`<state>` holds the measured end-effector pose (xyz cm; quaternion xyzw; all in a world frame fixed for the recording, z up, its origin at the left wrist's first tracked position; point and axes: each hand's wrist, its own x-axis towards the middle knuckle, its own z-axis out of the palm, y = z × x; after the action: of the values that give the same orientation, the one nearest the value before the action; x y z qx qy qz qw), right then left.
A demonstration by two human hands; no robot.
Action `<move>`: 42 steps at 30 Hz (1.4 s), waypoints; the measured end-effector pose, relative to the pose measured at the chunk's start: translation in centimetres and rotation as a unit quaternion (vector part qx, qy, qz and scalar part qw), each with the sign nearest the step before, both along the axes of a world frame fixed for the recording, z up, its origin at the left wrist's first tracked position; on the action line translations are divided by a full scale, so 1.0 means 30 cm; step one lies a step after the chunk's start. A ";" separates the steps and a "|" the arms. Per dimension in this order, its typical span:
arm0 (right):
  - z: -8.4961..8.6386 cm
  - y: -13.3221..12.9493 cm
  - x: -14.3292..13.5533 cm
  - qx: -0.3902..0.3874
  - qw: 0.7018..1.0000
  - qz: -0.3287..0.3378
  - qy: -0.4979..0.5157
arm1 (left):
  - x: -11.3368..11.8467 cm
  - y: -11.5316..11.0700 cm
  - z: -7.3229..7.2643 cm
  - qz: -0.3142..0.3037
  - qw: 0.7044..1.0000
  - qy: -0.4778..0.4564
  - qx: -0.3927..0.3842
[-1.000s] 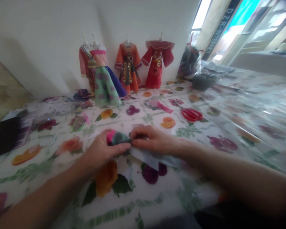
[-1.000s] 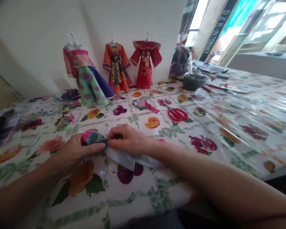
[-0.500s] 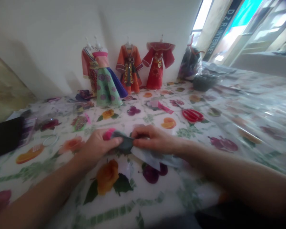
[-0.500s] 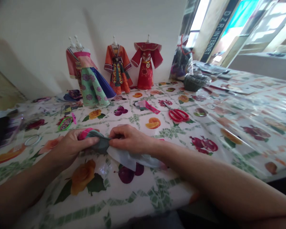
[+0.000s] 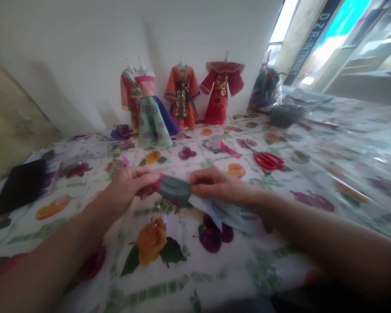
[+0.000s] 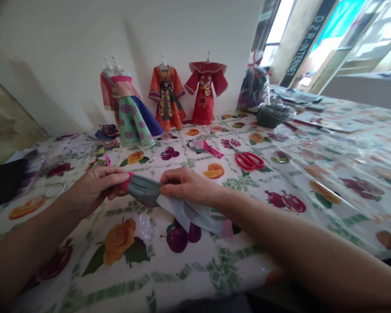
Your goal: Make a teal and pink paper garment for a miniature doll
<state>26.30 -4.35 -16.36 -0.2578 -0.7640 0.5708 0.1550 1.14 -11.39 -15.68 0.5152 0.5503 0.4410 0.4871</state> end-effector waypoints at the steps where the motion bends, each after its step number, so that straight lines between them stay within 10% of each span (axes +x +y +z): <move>1: 0.002 0.000 0.000 -0.010 1.000 -0.004 -0.001 | 0.000 0.000 0.005 -0.001 1.000 0.000 0.001; 9: 0.007 -0.001 0.006 -0.078 0.996 -0.034 -0.018 | 0.001 -0.003 0.030 -0.004 1.000 0.003 -0.002; 23: 0.023 0.022 0.010 0.020 1.000 -0.011 0.017 | -0.003 -0.002 0.017 0.033 0.997 -0.075 -0.014; 32: -0.007 0.031 0.002 0.138 0.990 -0.032 0.009 | 0.003 -0.006 -0.012 -0.032 0.993 0.110 -0.009; 42: -0.029 0.037 0.002 0.141 0.988 -0.066 0.016 | 0.026 -0.028 0.003 0.022 0.992 -0.114 0.039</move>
<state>26.36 -3.24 -17.23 -0.2737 -0.8155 0.4502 0.2396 1.92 -12.22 -15.61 0.4675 0.4852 0.5284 0.5165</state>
